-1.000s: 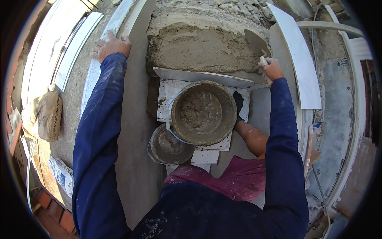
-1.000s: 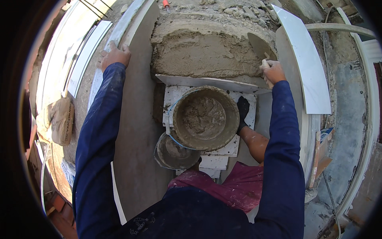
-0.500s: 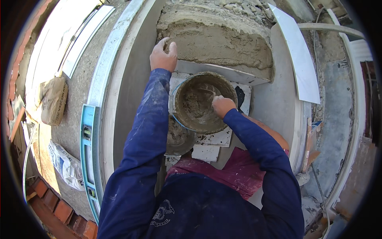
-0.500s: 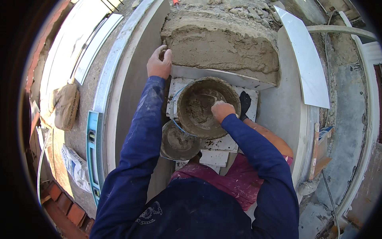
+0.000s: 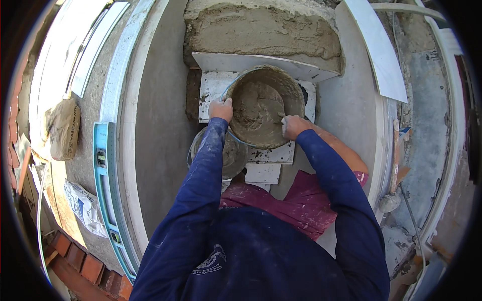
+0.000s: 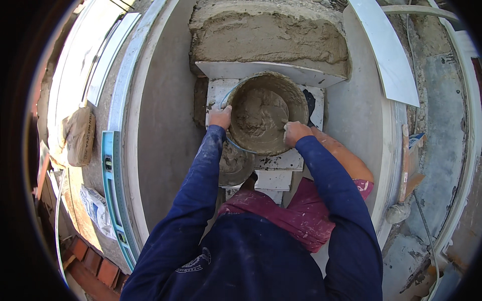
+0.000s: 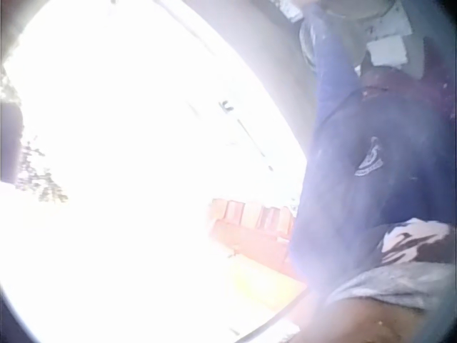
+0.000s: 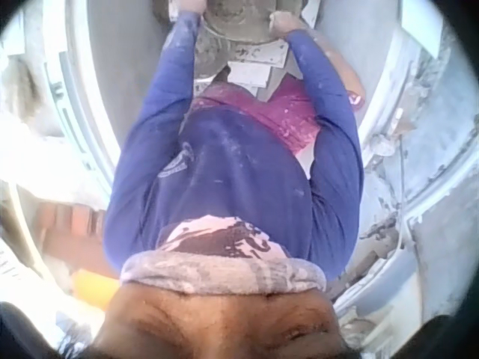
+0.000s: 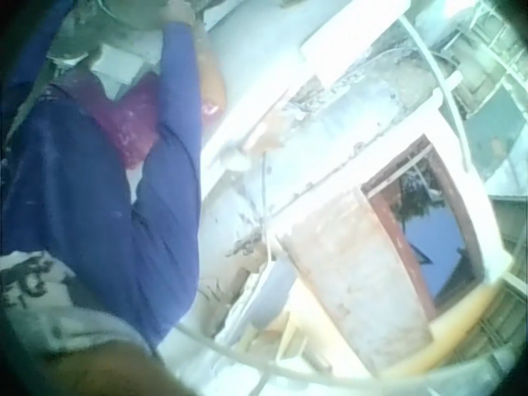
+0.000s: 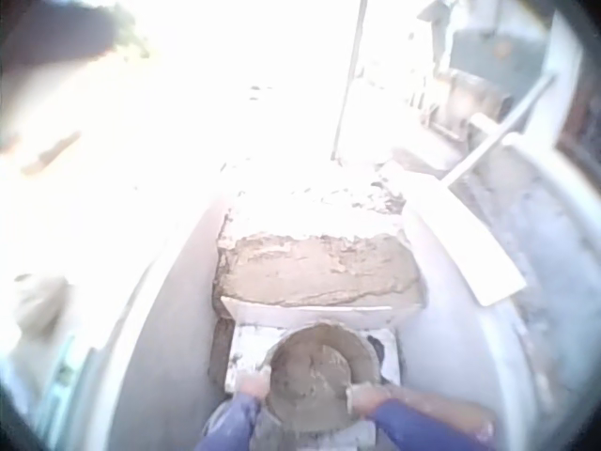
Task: Applying mortar and setting a tile on concrete stairs.
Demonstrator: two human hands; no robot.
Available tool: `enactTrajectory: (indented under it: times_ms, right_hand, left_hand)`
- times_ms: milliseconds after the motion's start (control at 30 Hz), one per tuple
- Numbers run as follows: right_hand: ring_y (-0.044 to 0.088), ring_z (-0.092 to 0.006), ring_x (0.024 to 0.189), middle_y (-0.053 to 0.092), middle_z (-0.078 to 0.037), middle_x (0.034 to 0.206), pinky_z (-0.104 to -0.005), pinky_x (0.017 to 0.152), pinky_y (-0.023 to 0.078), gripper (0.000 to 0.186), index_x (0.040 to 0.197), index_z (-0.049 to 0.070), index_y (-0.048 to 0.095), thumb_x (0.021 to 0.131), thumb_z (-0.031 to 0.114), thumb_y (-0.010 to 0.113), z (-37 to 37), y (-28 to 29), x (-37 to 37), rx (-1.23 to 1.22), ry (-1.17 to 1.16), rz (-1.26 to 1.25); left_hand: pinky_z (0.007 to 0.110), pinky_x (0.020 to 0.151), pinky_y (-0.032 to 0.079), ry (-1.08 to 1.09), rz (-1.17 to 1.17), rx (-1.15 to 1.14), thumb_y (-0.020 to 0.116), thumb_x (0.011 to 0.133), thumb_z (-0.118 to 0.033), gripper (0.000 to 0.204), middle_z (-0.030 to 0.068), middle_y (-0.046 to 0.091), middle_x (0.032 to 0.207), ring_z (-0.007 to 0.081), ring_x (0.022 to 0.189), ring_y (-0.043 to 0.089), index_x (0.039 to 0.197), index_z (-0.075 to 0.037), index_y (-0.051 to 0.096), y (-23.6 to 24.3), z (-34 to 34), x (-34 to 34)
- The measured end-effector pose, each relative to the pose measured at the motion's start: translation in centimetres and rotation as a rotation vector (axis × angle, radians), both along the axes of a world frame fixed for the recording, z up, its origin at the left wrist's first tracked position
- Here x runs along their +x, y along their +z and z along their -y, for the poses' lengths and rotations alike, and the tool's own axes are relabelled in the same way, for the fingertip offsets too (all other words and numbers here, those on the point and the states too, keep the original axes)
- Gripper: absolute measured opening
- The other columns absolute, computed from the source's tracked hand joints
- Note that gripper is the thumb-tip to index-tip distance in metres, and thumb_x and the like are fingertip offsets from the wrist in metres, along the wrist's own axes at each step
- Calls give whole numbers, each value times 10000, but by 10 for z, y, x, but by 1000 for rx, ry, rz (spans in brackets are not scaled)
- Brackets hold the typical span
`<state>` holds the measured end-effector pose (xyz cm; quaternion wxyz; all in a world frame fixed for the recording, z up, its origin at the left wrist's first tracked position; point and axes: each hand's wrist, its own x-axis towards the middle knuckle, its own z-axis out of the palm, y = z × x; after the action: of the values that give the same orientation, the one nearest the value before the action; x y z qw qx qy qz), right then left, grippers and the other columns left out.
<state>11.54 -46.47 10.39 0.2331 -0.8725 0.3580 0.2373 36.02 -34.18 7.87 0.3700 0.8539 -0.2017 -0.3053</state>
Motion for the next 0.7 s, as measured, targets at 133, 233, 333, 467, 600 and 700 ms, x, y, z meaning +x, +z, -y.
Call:
enactTrajectory:
  times_ms: [133, 233, 333, 467, 600, 700]
  right_hand:
    - [625, -415, 827, 641, -252, 843, -457, 764, 508, 229, 818, 22, 674, 802, 208, 541, -46, -8, 20, 100, -144, 176]
    - [627, -413, 811, 639, -257, 828, -444, 741, 501, 257, 832, 24, 686, 815, 250, 564, -55, -5, 10, 222, -294, 224]
    - [643, -387, 785, 649, -242, 822, -428, 714, 494, 282, 899, 29, 690, 809, 279, 595, -62, 19, -1, 318, -433, 267]
    - [648, -358, 751, 662, -213, 814, -415, 709, 496, 311, 954, 33, 676, 803, 298, 617, -65, 16, -20, 344, -533, 389]
    - [625, -268, 588, 659, -150, 721, -371, 596, 501, 301, 992, 36, 673, 814, 275, 635, -46, 27, -18, 360, -456, 449]
    - [561, -161, 476, 613, -82, 650, -315, 475, 465, 258, 1003, 20, 674, 840, 216, 638, -31, 65, -1, 596, -607, 348]
  left_hand:
    - [454, 784, 473, -9, 37, -87, 575, 809, -277, 325, 251, 650, 877, 408, 870, 616, 934, 9, 665, 16, 3, -25]
    - [457, 789, 466, -23, 51, -150, 569, 822, -269, 320, 245, 646, 885, 415, 870, 606, 956, 8, 655, 15, 4, -42]
    - [454, 793, 463, -10, 61, -199, 573, 826, -258, 310, 247, 644, 898, 408, 875, 606, 957, 9, 660, 23, 5, -37]
    - [438, 769, 474, 15, -15, -183, 590, 815, -245, 291, 234, 659, 869, 395, 848, 625, 959, -8, 679, 2, 1, -11]
    - [423, 775, 478, 37, -8, -85, 615, 801, -261, 329, 246, 665, 866, 377, 848, 640, 952, 26, 669, -32, -25, 17]
    - [403, 782, 479, 108, -25, -59, 633, 797, -259, 353, 242, 670, 870, 353, 847, 648, 952, 57, 660, -40, -36, 24]
